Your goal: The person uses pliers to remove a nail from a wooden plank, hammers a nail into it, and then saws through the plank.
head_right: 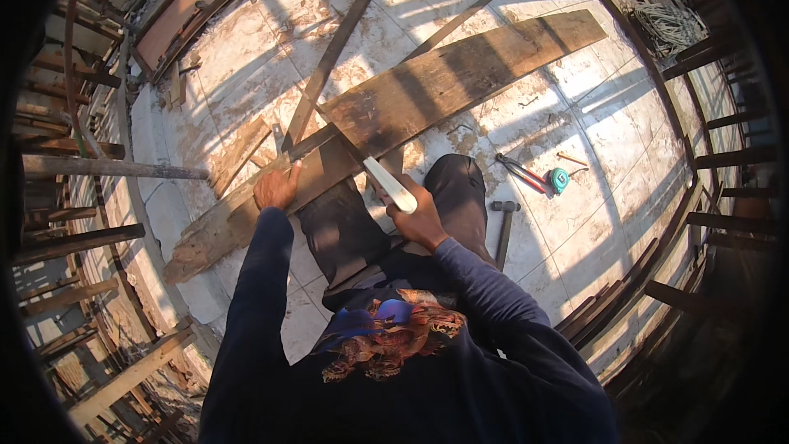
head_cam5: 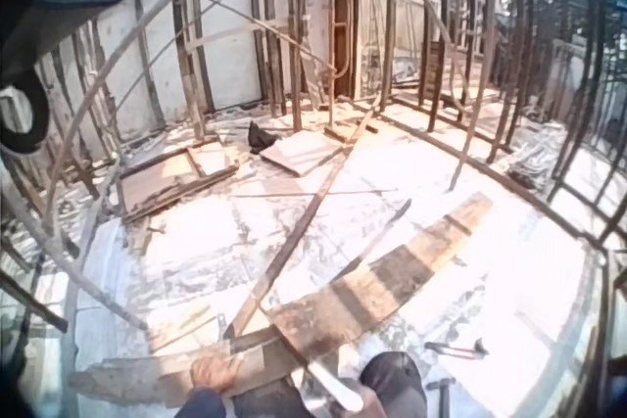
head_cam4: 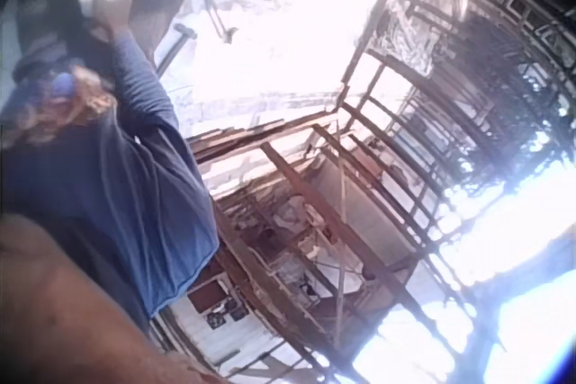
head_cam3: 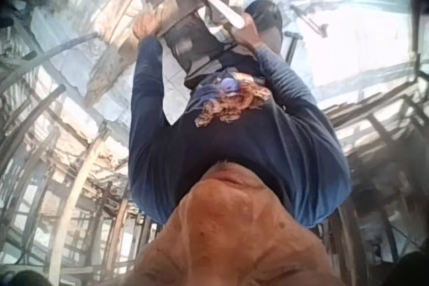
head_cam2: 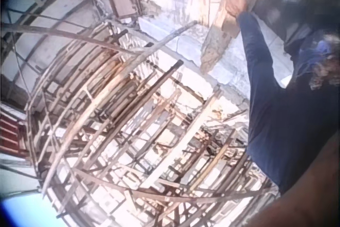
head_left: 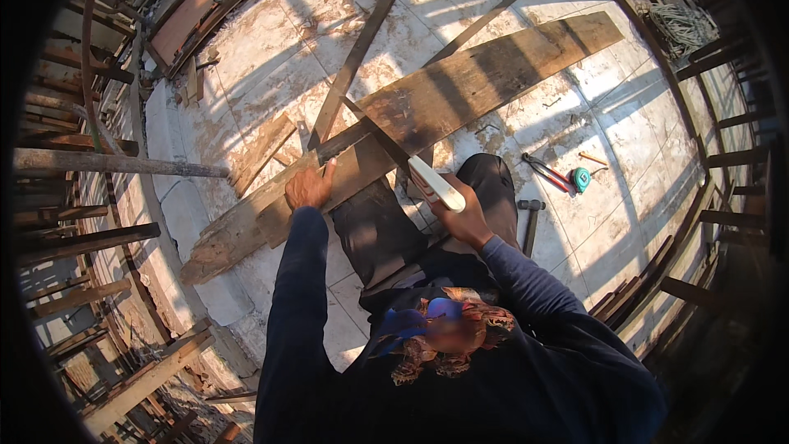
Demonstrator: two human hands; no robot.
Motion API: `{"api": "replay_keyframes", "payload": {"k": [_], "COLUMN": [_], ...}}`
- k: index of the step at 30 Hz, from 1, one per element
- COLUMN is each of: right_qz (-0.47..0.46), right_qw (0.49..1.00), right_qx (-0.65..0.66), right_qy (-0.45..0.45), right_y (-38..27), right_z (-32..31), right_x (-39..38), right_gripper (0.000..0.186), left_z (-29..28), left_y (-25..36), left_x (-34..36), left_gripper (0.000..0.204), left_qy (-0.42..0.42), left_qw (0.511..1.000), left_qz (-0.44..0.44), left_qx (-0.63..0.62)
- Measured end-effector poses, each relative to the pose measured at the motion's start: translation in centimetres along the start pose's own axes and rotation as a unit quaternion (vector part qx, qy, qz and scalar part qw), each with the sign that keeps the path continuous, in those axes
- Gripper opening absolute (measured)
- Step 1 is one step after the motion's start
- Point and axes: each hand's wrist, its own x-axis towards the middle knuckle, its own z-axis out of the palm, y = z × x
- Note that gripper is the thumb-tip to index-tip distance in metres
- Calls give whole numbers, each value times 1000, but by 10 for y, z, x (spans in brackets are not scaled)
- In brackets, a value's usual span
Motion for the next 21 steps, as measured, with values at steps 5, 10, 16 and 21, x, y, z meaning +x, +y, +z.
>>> {"api": "replay_keyframes", "payload": {"k": [5, 10, 16, 21], "right_qz": [115, 1, 31, 59], "right_qw": [992, 999, 999, 994], "right_qx": [-38, 3, -44, -94], "right_qy": [-22, 50, -5, -22], "right_y": [-63, 10, -32, -61], "right_z": [-59, 15, -12, -50], "right_x": [-110, 101, -43, -80], "right_gripper": [44, 36, 49, 46], "left_z": [-5, 6, 7, -1], "left_y": [13, 33, -11, 19], "left_x": [-8, 11, -11, -6], "left_gripper": [83, 82, 83, 82], "left_qy": [-24, -4, 21, -33], "left_qw": [1000, 999, 1000, 999], "left_qz": [-2, 29, -4, -4], "left_qx": [14, 18, 6, 9]}}
